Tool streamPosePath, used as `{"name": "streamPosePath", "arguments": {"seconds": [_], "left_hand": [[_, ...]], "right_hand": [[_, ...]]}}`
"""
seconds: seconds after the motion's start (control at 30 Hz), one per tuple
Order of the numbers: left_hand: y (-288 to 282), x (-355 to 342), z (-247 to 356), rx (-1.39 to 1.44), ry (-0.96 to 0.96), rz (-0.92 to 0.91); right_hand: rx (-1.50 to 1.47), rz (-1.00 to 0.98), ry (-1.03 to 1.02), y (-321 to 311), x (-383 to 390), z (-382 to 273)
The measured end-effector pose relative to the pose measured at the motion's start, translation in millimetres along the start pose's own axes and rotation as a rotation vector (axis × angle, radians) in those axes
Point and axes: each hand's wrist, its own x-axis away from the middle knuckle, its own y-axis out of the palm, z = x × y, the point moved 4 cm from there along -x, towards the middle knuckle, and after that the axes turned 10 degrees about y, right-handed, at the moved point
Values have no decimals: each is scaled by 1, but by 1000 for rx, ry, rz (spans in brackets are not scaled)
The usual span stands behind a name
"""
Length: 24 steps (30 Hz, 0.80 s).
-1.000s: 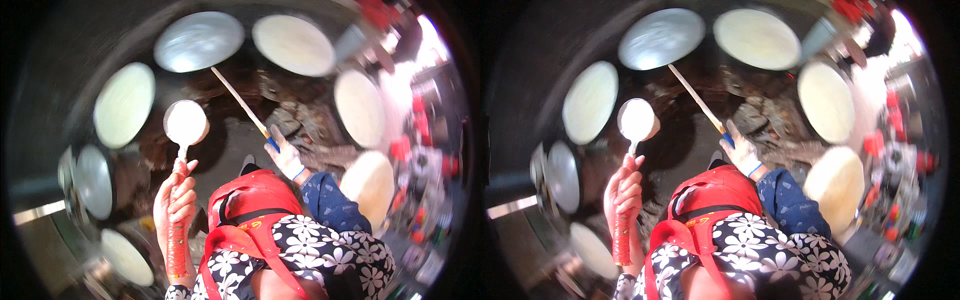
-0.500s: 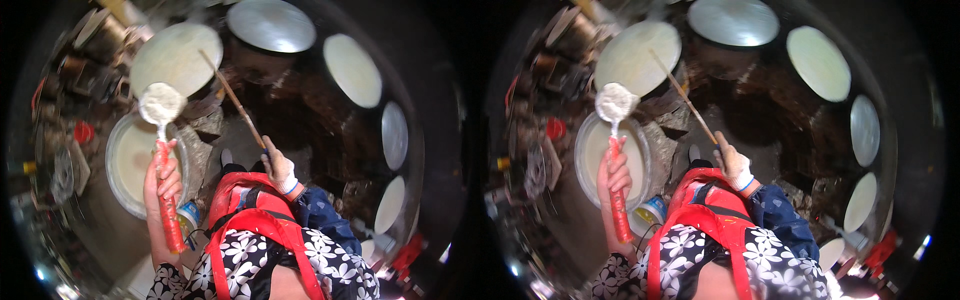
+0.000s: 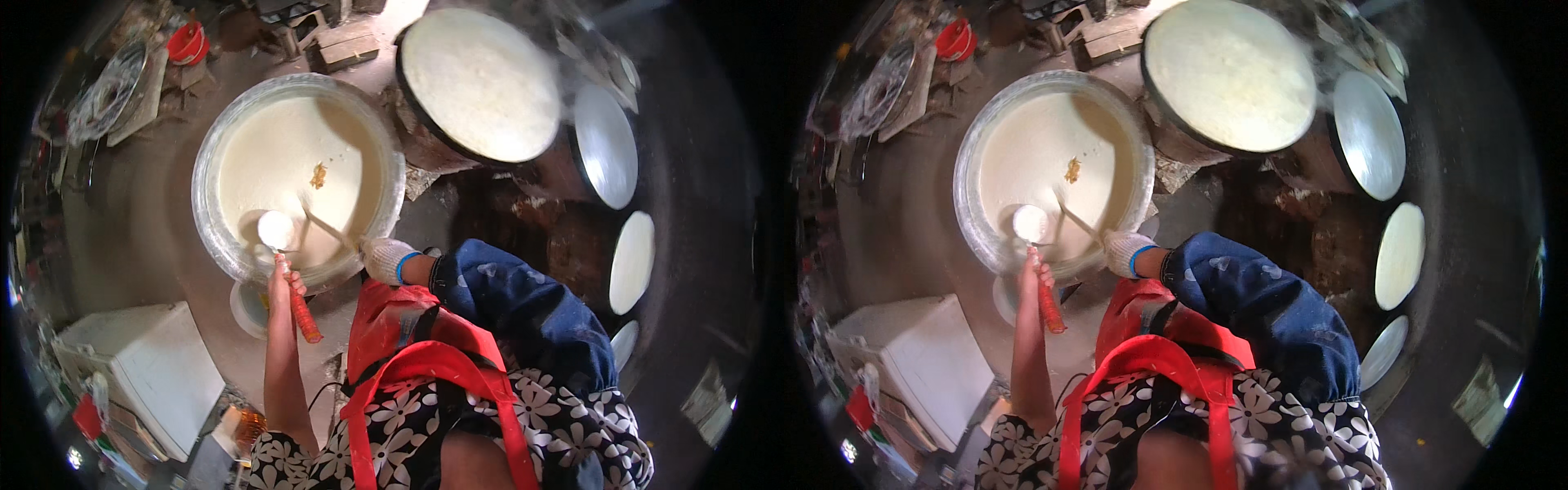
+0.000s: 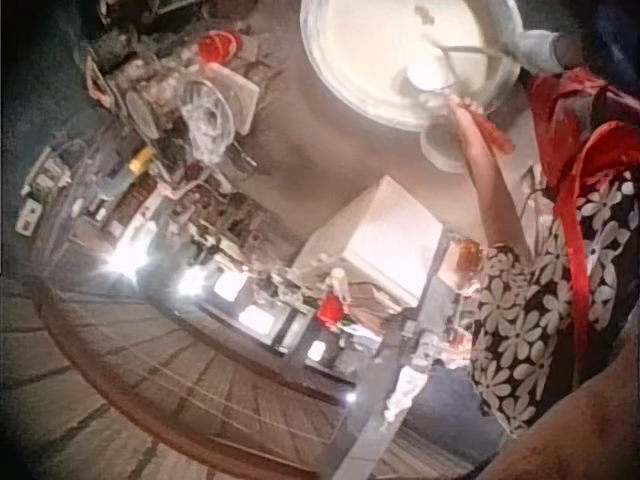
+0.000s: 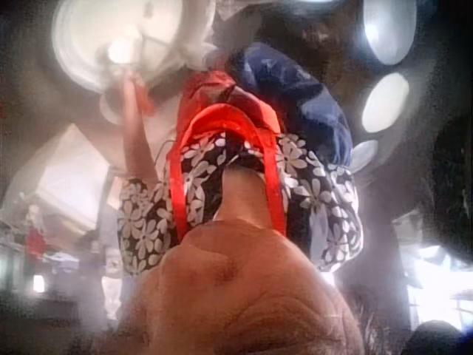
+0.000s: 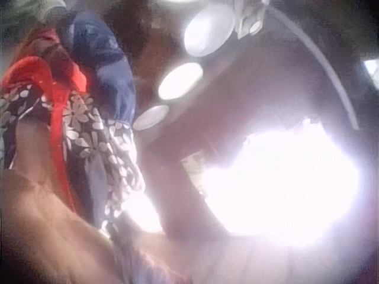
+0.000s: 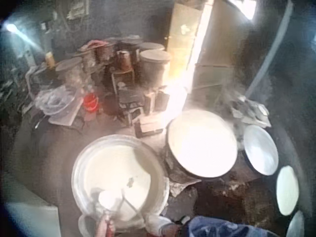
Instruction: The person ladles batter onto multiple hot griddles, spreads it into thin circles, flips the crepes, and stacks the cooked ones. The person uses a ladle and a wooden spatula to manage several crepes simultaneously on a large curved griddle.
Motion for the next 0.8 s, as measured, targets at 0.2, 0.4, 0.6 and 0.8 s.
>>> {"name": "streamPosePath", "arguments": {"seconds": [0.2,0.4,0.6,0.8], "left_hand": [[13,-8,4,-590,249,175],[3,-70,-44,-994,503,290],[4,-70,-137,631,-100,-174],[41,-7,-106,852,74,-385]], "right_hand": [[58,-100,165,-87,33,-73],[-12,37,390,-12,30,-41],[-704,-191,434,66,90,-25],[-984,-280,308,56,125,2]]}}
